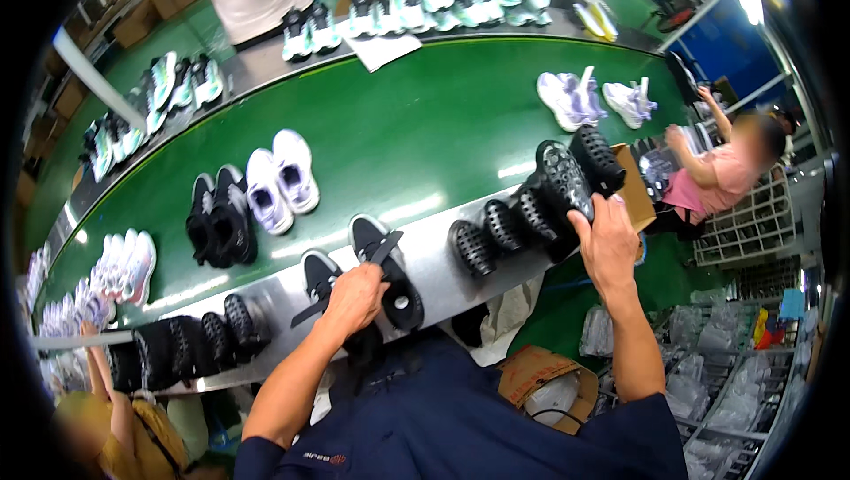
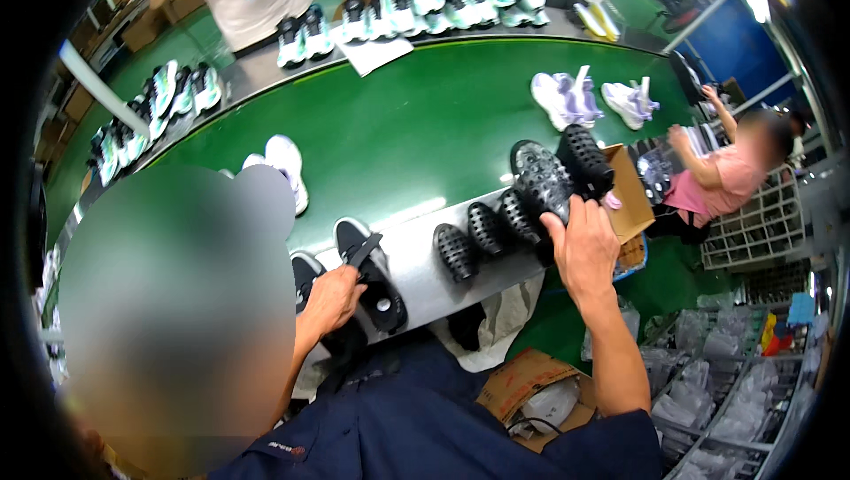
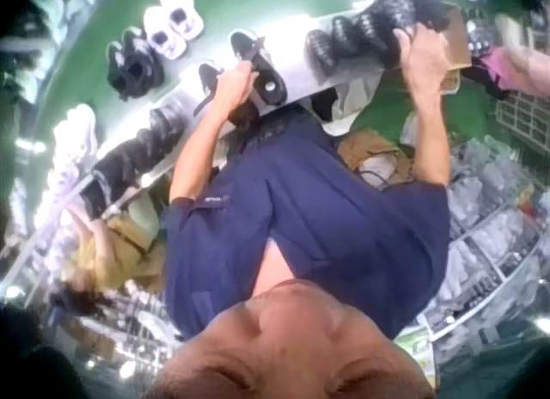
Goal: The person inserts plastic shoe supports into sneakers by hand and places the shoes onto the conveyor belt.
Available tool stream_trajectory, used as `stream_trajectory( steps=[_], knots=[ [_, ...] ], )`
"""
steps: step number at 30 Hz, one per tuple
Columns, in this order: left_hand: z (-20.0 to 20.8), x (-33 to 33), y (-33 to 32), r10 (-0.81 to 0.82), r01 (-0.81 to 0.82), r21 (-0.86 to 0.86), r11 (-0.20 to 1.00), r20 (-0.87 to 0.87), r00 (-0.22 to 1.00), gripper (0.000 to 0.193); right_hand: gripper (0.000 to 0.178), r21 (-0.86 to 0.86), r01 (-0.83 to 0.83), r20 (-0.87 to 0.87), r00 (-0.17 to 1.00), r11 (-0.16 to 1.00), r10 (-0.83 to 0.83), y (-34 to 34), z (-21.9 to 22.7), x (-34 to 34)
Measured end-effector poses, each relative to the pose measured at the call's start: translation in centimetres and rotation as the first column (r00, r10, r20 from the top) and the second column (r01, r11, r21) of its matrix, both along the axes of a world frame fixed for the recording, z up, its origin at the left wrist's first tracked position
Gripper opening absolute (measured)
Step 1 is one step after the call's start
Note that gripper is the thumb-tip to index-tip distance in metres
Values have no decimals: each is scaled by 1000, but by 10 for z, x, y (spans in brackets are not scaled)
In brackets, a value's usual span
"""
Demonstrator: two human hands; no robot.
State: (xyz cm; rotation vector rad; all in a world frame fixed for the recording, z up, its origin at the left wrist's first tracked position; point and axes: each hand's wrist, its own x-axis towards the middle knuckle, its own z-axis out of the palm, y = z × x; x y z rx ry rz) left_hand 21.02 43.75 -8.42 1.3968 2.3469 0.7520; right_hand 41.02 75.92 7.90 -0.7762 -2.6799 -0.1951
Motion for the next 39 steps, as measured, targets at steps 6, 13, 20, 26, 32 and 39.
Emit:
stream_trajectory(
  steps=[6, 13, 20, 26, 32, 39],
  knots=[
    [4, -22, 14, -105, 116, -85, 990, 118, 987, 26, 49, -787, 59, 349, 864, 615, 363, -134, -40, -17],
    [1, -36, 24, -289, 306, -16, 952, 280, 915, 27, 53, -732, 70, 330, 906, 678, 263, -158, -92, -53],
    [-14, -43, 36, -312, 273, 161, 948, 317, 896, 25, 32, -402, -104, 194, 961, 910, 196, -201, -171, -75],
    [-15, 5, 4, 121, -163, 120, 979, 300, 946, 81, 55, -648, -64, 11, 996, 759, 94, -180, -159, -51],
    [-39, 28, 37, 517, -477, -202, 855, 275, 810, 98, 31, -689, 42, 173, 979, 723, 109, -164, -189, -93],
    [-4, 64, -15, 416, -420, 161, 893, 57, 908, 70, 20, -593, -51, 135, 978, 803, 162, -157, -208, -96]
  ],
)
